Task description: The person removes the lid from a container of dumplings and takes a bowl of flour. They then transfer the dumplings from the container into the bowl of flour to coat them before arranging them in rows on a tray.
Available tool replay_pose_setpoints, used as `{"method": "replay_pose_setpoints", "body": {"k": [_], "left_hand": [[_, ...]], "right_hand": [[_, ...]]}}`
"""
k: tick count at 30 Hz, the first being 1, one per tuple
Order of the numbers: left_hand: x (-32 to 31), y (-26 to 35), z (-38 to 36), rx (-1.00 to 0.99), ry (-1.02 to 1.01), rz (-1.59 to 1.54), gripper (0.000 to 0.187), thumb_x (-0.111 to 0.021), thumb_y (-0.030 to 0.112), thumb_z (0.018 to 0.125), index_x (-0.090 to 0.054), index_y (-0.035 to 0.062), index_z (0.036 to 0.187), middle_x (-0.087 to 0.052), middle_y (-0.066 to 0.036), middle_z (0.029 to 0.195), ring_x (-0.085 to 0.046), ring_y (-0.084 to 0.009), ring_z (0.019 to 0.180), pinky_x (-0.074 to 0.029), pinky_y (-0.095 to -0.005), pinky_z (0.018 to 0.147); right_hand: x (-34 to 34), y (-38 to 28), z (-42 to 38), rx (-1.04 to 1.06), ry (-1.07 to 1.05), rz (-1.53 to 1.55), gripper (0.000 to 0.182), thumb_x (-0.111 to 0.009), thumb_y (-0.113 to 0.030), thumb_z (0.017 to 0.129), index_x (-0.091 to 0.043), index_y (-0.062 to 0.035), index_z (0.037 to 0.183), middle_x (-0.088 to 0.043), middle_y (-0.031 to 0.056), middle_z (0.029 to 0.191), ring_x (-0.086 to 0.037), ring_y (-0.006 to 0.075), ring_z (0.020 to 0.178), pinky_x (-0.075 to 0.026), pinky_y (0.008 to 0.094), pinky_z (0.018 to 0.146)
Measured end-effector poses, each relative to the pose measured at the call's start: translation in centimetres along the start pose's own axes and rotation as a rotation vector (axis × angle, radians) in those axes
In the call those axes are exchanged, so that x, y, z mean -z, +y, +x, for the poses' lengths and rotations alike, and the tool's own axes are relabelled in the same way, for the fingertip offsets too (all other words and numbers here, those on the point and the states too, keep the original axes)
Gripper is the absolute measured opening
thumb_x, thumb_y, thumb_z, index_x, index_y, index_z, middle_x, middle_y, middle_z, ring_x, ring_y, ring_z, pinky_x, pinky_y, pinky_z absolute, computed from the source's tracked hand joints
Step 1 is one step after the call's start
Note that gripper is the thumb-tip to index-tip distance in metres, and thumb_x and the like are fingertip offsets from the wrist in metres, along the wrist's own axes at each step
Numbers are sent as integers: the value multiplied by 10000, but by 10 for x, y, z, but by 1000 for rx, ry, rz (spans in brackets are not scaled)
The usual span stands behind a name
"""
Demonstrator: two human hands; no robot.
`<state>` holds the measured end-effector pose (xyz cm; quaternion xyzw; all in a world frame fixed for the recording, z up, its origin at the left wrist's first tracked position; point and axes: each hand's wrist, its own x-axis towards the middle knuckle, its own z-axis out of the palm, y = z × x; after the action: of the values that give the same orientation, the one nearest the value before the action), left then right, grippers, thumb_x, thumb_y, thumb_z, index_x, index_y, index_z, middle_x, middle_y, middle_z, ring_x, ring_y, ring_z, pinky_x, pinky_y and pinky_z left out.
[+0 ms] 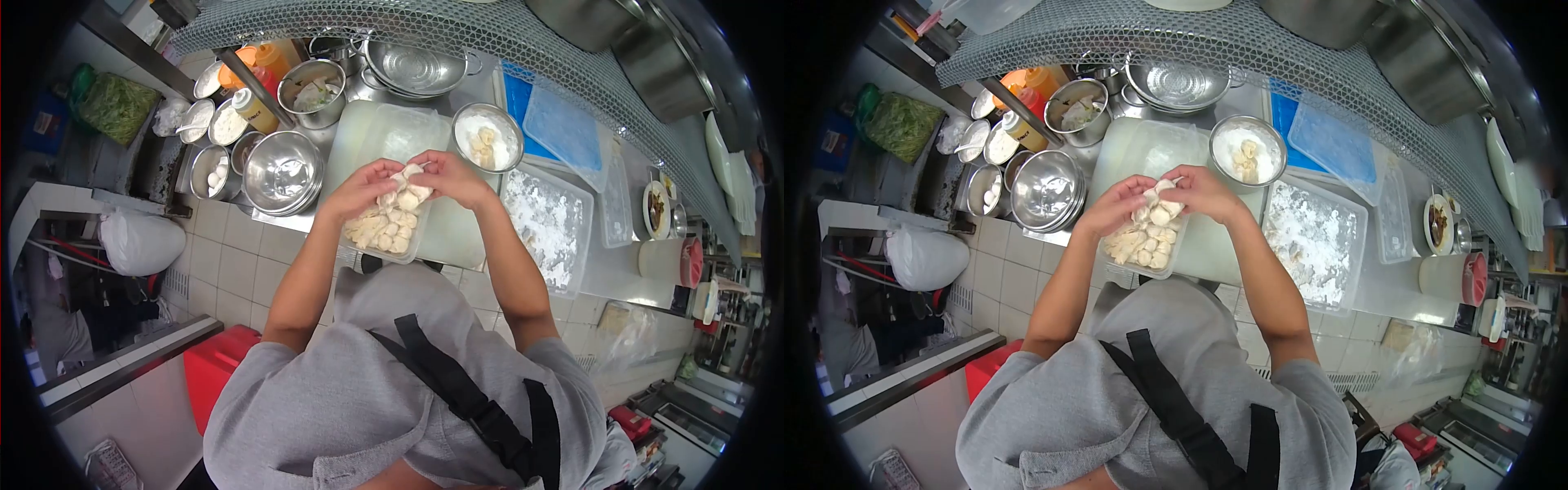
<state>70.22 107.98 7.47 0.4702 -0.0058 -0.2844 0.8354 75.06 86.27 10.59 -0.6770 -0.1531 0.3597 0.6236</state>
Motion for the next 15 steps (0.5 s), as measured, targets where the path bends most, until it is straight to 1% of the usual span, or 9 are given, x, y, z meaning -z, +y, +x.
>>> {"method": "replay_pose_setpoints", "body": {"k": [2,5,6,8,10,12,13,14,15], "left_hand": [[-3,-9,1,-45,-73,51,421,-637,62,878,-468,33,1262,-598,-58,1117,-605,-128,967,-525,-258,773],[-6,-11,0,-12,20,167,450,-631,85,875,-448,42,1283,-572,-51,1156,-604,-119,985,-547,-265,763],[-7,-10,-1,-53,-9,136,463,-637,91,872,-443,41,1290,-574,-58,1155,-605,-118,983,-552,-259,743],[-6,-12,-4,-93,-34,96,476,-642,96,870,-438,39,1296,-576,-66,1154,-606,-117,982,-556,-253,722],[-5,-13,-2,-147,-209,-60,474,-651,126,877,-452,55,1301,-589,-56,1139,-598,-126,985,-540,-271,743],[-5,-20,7,-112,-221,-148,467,-647,143,880,-458,51,1297,-592,-56,1133,-600,-126,982,-538,-270,753],[-7,-26,12,-72,-227,-238,461,-644,160,884,-463,48,1293,-594,-55,1128,-601,-126,979,-535,-268,764],[-9,-31,15,-63,-240,-237,461,-644,160,884,-463,48,1293,-594,-55,1128,-601,-126,979,-535,-268,764],[-11,-37,17,-42,-188,-190,443,-630,177,894,-473,41,1285,-597,-57,1120,-602,-129,977,-532,-270,777]], "right_hand": [[-2,-15,-2,-239,110,132,444,-699,-181,837,-550,-30,1228,-652,100,997,-621,134,884,-524,282,674],[0,-10,-9,-222,153,141,479,-654,-170,866,-493,-48,1301,-632,110,1060,-616,141,923,-525,279,699],[2,-8,-12,-224,154,139,479,-654,-170,866,-493,-48,1301,-632,110,1060,-616,141,923,-525,279,699],[6,-5,-20,-85,53,364,492,-613,-158,887,-457,-69,1345,-651,107,1028,-622,133,907,-504,256,705],[9,-7,-28,-93,10,370,487,-599,-153,891,-457,-69,1349,-662,101,1007,-621,122,896,-492,249,705],[12,-14,-35,-93,-17,377,483,-585,-148,894,-457,-70,1353,-673,95,987,-620,111,884,-480,242,704],[10,-18,-39,-61,-36,186,488,-584,-150,891,-454,-65,1354,-684,83,961,-617,99,864,-473,243,698],[11,-20,-42,-31,-53,-5,494,-584,-153,888,-452,-60,1355,-694,71,935,-613,88,843,-466,243,692],[17,-13,-43,-8,-82,-85,478,-595,-161,882,-474,-40,1329,-699,55,888,-605,81,809,-470,252,699]]}}
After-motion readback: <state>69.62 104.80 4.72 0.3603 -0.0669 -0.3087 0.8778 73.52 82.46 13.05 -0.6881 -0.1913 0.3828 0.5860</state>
